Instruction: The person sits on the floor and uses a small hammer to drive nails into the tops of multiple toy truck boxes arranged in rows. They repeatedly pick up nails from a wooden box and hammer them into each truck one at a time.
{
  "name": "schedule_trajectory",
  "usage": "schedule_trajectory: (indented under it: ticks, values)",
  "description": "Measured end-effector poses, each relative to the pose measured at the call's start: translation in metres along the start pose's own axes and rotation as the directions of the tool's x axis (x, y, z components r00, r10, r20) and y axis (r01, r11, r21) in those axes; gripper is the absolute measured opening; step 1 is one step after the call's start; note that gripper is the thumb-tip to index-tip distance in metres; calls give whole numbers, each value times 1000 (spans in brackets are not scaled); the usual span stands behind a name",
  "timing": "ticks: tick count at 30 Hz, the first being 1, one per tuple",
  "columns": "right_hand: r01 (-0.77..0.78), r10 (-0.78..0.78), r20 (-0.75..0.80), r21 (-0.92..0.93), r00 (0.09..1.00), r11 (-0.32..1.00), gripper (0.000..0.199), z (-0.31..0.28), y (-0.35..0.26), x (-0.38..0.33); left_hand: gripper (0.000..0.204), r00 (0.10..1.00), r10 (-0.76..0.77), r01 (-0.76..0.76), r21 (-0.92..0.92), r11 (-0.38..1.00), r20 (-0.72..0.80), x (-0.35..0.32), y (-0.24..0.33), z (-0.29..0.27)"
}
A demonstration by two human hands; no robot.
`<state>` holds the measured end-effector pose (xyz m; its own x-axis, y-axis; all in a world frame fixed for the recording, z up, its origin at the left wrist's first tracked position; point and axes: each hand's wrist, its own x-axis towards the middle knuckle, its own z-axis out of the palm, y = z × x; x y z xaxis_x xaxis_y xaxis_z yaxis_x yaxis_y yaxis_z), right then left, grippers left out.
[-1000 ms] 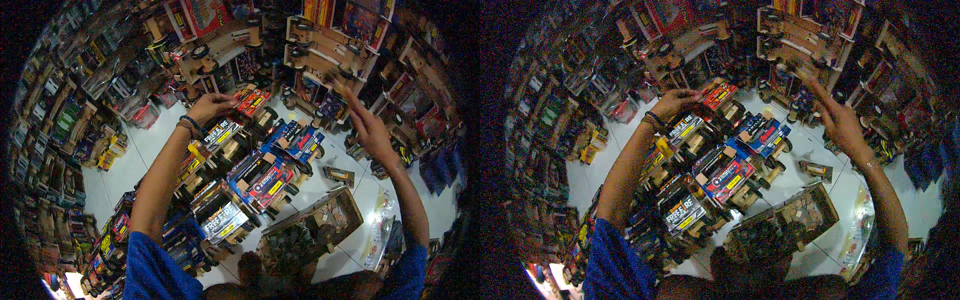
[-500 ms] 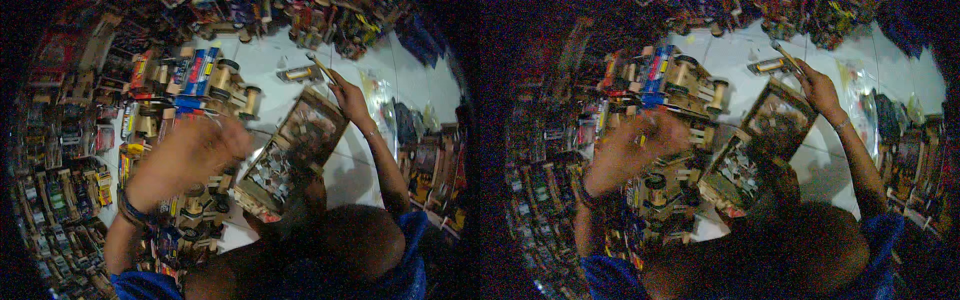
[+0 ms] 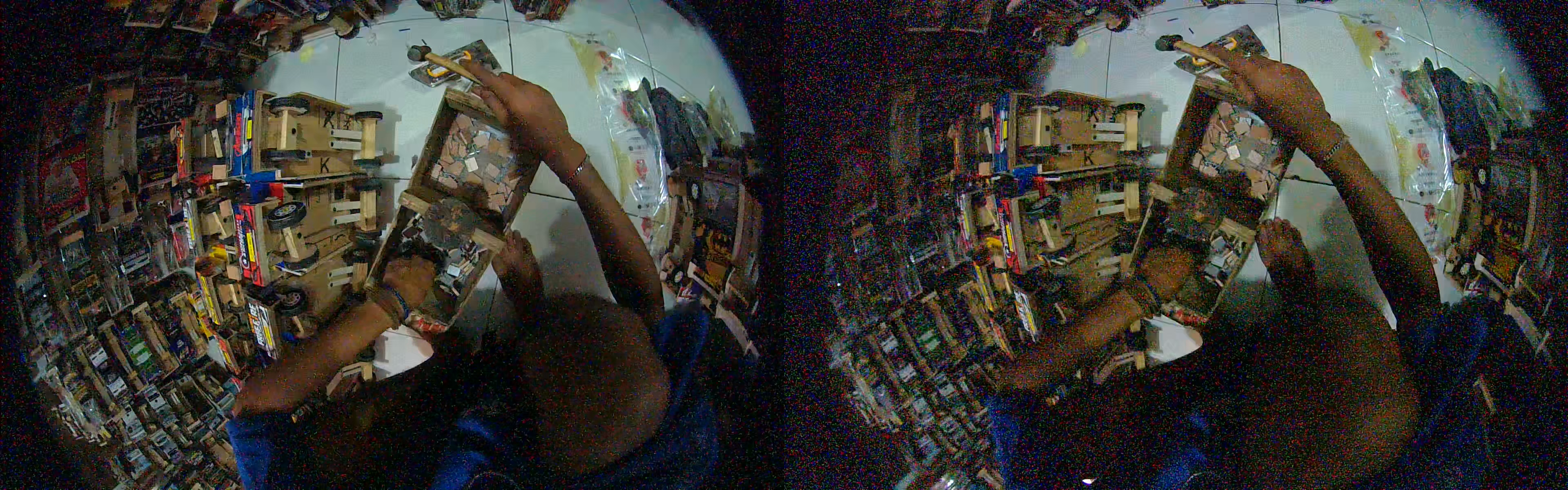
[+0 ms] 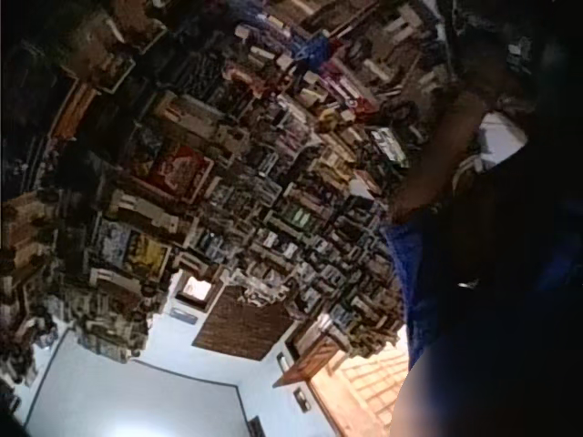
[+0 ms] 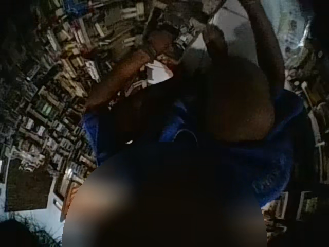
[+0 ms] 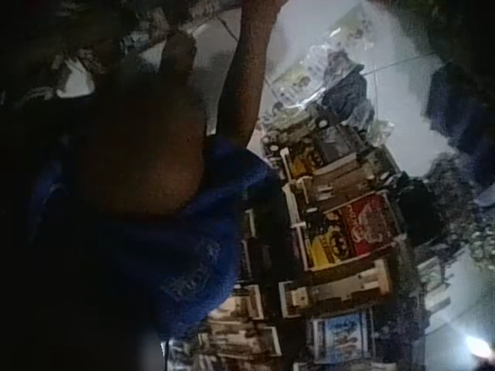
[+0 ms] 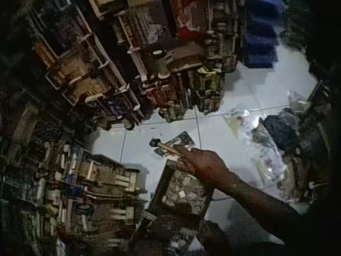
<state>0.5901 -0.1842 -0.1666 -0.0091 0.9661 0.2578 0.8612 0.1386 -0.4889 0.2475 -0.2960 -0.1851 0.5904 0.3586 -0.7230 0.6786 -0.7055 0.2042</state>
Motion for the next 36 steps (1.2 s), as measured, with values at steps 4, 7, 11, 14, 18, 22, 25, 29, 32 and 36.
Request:
schedule_trajectory:
  ticks: [4, 7, 11, 14, 18, 22, 25, 29, 32, 36]
  values:
    - [90, -86, -94, 46, 992, 995, 50, 5, 2, -2, 23, 999, -38, 35, -55, 998, -39, 2, -12, 25]
    - [95, -87, -105, 75, 991, 993, 51, 6, 2, -2, 25, 987, -44, 31, -81, 996, -157, -3, -15, 50]
    - [37, -33, -53, 78, 998, 996, 50, 4, 1, -1, 27, 975, -20, 19, -5, 1000, -220, -7, -17, 71]
    - [59, -49, -84, 121, 995, 991, 48, 4, 1, -1, 28, 973, -48, 40, -38, 998, -225, -6, -15, 83]
    - [88, -75, -121, 106, 990, 990, 48, 8, 4, -1, 31, 960, -19, 3, -58, 998, -279, 8, -25, 102]
    - [88, -73, -115, 124, 991, 988, 49, 9, 6, -2, 37, 989, 28, -37, -60, 997, -142, 11, -38, 114]
    - [100, -86, -115, 124, 990, 987, 48, 8, 5, -2, 40, 979, 41, -57, -72, 996, -202, 8, -36, 114]
    - [46, -39, -52, 145, 998, 988, 48, 5, 3, -2, 41, 990, 1, -18, -120, 993, -143, 17, -23, 102]
    - [37, -28, -55, 177, 998, 984, 49, 6, 3, -2, 38, 993, 34, -61, -238, 969, -114, 21, -15, 79]
    - [65, -54, -73, 150, 996, 987, 50, 7, 4, -3, 34, 998, -20, 2, -292, 956, -59, 1, -3, 34]
